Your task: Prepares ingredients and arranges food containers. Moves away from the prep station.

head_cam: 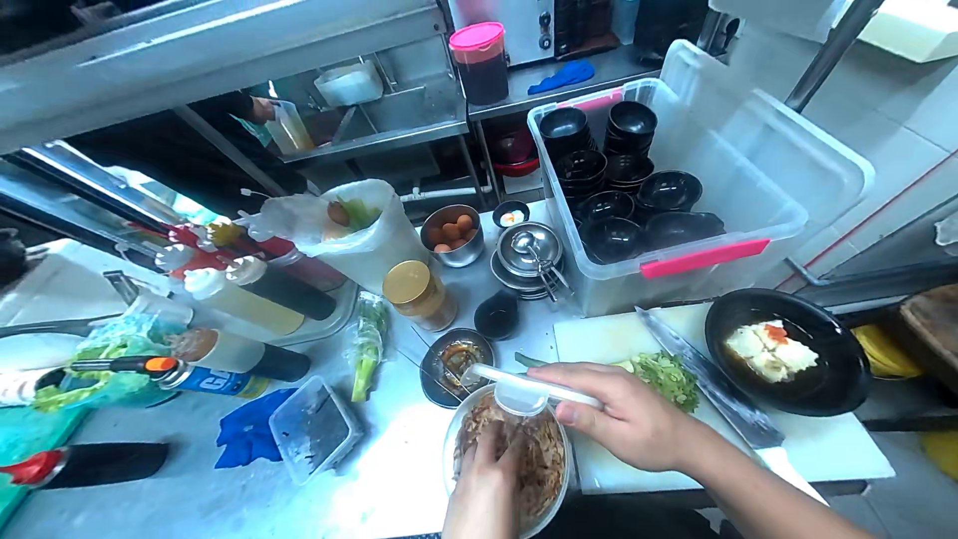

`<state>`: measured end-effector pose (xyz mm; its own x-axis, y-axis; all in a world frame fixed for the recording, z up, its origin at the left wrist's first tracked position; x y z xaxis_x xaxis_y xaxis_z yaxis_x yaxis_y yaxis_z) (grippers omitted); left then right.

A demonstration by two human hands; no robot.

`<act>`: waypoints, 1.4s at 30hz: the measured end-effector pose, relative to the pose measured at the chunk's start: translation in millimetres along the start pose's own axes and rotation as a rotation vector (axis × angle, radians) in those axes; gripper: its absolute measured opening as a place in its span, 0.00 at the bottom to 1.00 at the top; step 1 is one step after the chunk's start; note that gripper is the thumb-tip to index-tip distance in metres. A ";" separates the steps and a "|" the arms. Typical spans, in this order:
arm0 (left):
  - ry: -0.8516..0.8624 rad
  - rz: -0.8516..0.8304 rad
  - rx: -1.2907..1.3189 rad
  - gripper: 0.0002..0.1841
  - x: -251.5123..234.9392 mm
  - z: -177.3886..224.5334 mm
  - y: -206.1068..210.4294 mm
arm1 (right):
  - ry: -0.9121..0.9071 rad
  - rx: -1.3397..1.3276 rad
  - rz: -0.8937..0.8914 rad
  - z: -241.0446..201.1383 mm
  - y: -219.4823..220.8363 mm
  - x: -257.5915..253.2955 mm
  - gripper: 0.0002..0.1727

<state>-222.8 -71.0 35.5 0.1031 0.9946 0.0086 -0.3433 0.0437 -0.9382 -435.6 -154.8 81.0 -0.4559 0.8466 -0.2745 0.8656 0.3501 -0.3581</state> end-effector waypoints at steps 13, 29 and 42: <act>0.126 0.037 0.224 0.25 -7.1 -27.2 -25.4 | 0.006 -0.011 0.026 0.0 0.7 3.9 0.30; -0.190 -0.101 -0.025 0.31 7.5 1.9 -10.3 | 0.010 0.000 0.026 -2.0 0.8 6.4 0.30; -0.044 0.138 0.272 0.20 1.7 -24.2 -38.4 | 0.027 -0.009 0.045 0.7 0.2 8.8 0.29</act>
<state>-186.9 -73.3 63.2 -0.0001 0.9957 -0.0923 -0.5895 -0.0746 -0.8043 -439.6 -147.6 77.9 -0.4110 0.8720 -0.2658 0.8870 0.3151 -0.3377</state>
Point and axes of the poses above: each hand's wrist, its own x-axis away from the middle knuckle, its own y-axis out of the palm, z = x × y, the point moved 2 cm from there along -x, towards the middle knuckle, and after that the axes turned 9 degrees about z, right-handed, at the moved point
